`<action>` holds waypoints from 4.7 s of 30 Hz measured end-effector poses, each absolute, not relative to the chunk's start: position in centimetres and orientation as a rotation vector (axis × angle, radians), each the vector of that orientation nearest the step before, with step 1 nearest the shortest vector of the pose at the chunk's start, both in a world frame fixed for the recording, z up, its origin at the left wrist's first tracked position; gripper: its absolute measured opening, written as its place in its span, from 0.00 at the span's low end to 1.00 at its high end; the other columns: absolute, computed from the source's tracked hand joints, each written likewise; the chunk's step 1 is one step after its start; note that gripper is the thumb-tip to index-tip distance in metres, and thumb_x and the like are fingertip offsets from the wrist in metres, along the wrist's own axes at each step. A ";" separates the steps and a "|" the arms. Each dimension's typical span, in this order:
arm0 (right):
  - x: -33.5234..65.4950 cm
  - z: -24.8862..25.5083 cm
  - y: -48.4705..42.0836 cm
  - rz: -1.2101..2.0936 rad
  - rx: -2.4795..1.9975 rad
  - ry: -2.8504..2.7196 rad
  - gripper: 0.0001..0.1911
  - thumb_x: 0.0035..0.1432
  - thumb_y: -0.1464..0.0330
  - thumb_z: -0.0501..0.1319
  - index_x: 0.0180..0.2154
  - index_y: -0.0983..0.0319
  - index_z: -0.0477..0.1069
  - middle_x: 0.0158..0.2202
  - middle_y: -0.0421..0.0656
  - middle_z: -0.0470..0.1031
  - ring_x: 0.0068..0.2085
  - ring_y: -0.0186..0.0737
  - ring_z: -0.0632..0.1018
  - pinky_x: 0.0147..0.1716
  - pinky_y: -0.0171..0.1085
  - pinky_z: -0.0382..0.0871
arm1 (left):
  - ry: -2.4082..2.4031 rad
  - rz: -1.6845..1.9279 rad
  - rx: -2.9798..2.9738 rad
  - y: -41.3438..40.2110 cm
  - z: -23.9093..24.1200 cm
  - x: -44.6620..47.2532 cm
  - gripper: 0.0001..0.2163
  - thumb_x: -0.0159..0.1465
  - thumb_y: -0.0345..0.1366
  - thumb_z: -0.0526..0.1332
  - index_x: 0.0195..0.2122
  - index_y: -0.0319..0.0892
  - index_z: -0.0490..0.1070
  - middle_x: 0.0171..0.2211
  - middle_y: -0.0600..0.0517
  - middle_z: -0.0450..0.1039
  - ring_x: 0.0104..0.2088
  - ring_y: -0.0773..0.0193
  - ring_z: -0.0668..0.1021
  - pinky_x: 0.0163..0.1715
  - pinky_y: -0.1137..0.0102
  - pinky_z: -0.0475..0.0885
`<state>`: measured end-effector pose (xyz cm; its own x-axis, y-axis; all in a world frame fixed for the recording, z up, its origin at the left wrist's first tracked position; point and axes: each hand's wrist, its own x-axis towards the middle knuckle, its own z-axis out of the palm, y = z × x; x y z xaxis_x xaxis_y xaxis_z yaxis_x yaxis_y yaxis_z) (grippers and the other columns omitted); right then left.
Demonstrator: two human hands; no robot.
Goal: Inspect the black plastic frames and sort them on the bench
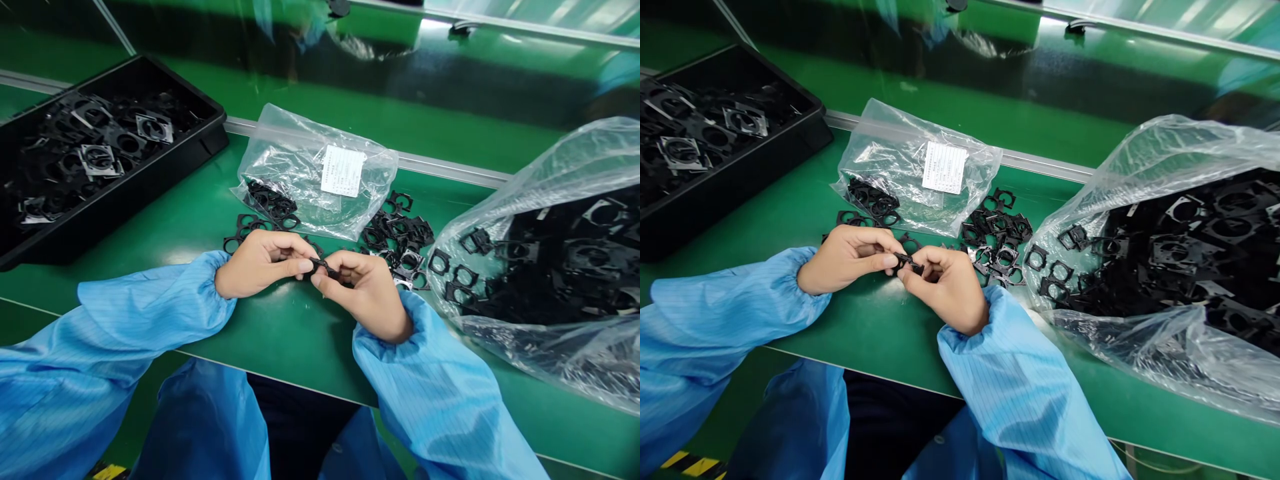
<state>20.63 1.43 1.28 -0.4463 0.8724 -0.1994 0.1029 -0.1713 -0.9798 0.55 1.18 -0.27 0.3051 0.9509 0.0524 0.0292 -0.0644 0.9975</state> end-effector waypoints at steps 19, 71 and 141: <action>20.5 1.1 1.5 1.657 -1.122 -1.521 0.26 0.48 0.49 0.75 0.23 0.62 0.68 0.21 0.35 0.63 0.24 0.29 0.61 0.24 0.33 0.55 | 0.985 1.020 1.378 1.2 0.1 0.7 0.12 0.60 0.43 0.75 0.33 0.38 0.82 0.28 0.50 0.81 0.27 0.69 0.80 0.28 0.79 0.77; 20.4 0.9 1.1 1.513 -1.106 -1.440 0.21 0.51 0.52 0.76 0.35 0.61 0.77 0.29 0.40 0.75 0.31 0.35 0.74 0.32 0.36 0.71 | 1.054 0.999 1.320 1.4 0.0 0.7 0.15 0.60 0.46 0.74 0.34 0.38 0.79 0.31 0.49 0.82 0.32 0.64 0.83 0.33 0.73 0.79; 20.3 0.7 1.6 1.627 -1.091 -1.254 0.20 0.43 0.56 0.80 0.30 0.62 0.79 0.25 0.38 0.77 0.25 0.33 0.76 0.27 0.35 0.71 | 1.027 1.018 1.368 1.5 -0.1 0.6 0.13 0.59 0.43 0.75 0.32 0.39 0.78 0.28 0.52 0.80 0.29 0.67 0.81 0.30 0.75 0.79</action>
